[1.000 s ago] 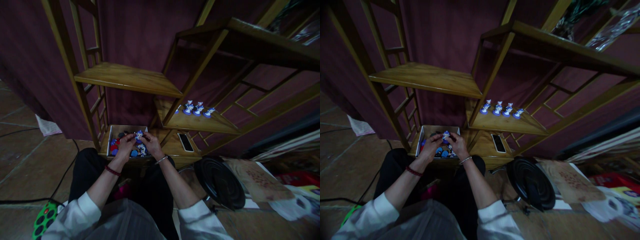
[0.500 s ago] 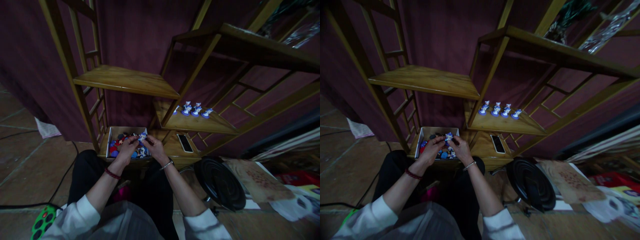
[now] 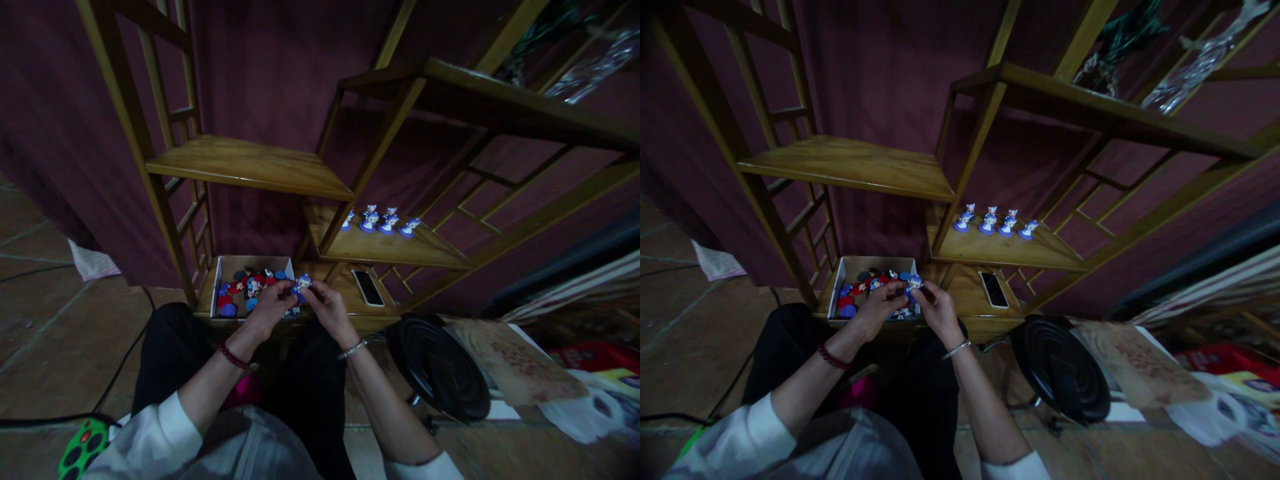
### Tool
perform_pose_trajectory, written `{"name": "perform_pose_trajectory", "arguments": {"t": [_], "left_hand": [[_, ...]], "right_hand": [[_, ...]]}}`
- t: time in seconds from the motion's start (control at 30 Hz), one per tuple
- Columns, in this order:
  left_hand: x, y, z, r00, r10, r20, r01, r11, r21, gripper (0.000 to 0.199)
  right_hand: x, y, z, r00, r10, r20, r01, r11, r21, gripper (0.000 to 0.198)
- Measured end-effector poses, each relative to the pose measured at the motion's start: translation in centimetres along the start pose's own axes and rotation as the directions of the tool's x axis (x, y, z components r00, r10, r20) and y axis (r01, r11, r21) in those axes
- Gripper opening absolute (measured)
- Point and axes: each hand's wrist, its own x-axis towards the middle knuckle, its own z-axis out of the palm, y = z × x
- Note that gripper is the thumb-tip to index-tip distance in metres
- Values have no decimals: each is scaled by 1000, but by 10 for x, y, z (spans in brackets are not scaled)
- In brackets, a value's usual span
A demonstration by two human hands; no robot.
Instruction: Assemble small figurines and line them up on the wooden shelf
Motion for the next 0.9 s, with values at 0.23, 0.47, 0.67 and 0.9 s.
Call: {"name": "perform_pose_trajectory", "arguments": {"t": [0.23, 0.47, 0.67, 0.9], "left_hand": [[6, -8, 19, 999, 4, 46, -7, 998, 64, 28], [9, 0, 40, 999, -1, 43, -2, 998, 70, 28], [12, -2, 54, 999, 22, 45, -24, 999, 47, 27], [17, -5, 72, 994, 77, 73, -79, 996, 27, 27]], "right_hand": [[-9, -15, -24, 999, 24, -49, -24, 1000, 4, 30], [-9, -30, -46, 998, 22, -58, -18, 997, 72, 36], [-10, -27, -60, 994, 10, -106, -8, 1000, 17, 35], [-14, -34, -78, 988, 0, -157, -4, 1000, -27, 32]]}}
